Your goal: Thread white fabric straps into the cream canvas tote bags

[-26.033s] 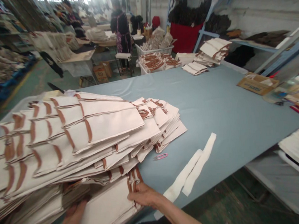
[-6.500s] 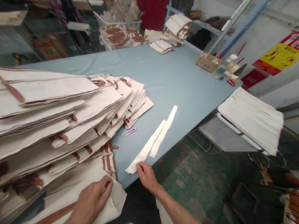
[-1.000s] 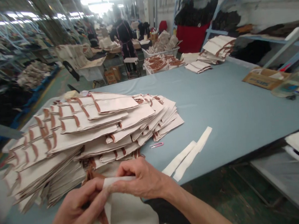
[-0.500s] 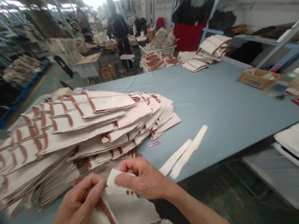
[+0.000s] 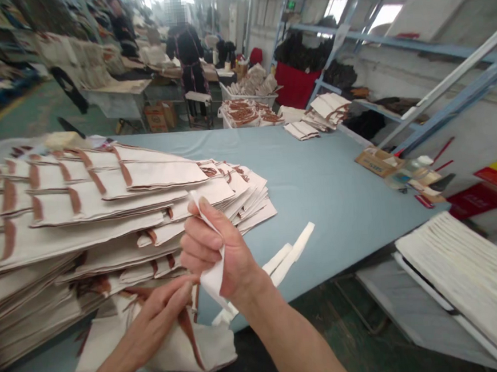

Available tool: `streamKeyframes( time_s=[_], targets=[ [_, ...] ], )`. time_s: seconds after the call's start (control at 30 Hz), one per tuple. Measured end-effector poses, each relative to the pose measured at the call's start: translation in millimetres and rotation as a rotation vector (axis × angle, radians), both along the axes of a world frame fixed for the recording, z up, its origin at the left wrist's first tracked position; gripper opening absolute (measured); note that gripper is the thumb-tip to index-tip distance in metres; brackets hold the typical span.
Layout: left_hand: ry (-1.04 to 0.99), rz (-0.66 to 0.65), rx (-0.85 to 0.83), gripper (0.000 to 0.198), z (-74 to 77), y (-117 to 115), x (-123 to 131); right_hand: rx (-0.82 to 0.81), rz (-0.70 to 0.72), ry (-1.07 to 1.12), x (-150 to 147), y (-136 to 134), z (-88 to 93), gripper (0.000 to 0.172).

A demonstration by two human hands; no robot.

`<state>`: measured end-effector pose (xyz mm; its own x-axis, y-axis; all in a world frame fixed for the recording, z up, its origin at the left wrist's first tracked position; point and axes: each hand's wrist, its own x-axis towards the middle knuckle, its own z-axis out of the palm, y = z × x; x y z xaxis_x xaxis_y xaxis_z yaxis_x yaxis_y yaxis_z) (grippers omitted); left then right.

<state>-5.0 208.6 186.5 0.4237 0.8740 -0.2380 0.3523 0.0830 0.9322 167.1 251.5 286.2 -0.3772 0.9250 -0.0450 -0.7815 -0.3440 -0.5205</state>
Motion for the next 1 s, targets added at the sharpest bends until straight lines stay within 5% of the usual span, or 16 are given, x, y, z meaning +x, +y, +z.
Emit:
streamKeyframes(
  time_s=[0.13, 0.37, 0.77, 1.0],
  targets=[
    [-0.182, 0.024, -0.154, 0.068, 4.4, 3, 14, -0.159, -0.059, -0.003, -8, 16, -11.5, 0.044],
    [-0.399, -0.09, -0.394, 0.054, 8.3, -1, 19, -0.227, -0.136, 0.058, -10, 36, -39.6, 0.05],
    [-0.333, 0.098, -0.526, 0.059, 10.6, -17, 4, -0.154, -0.271, -0.142, 10, 53, -94.2, 0.041],
    [-0.232, 0.121, -0.523, 0.068, 20.1, -17, 9, -0.128, -0.371, -0.322, 17, 55, -108.0, 0.039]
  ],
)
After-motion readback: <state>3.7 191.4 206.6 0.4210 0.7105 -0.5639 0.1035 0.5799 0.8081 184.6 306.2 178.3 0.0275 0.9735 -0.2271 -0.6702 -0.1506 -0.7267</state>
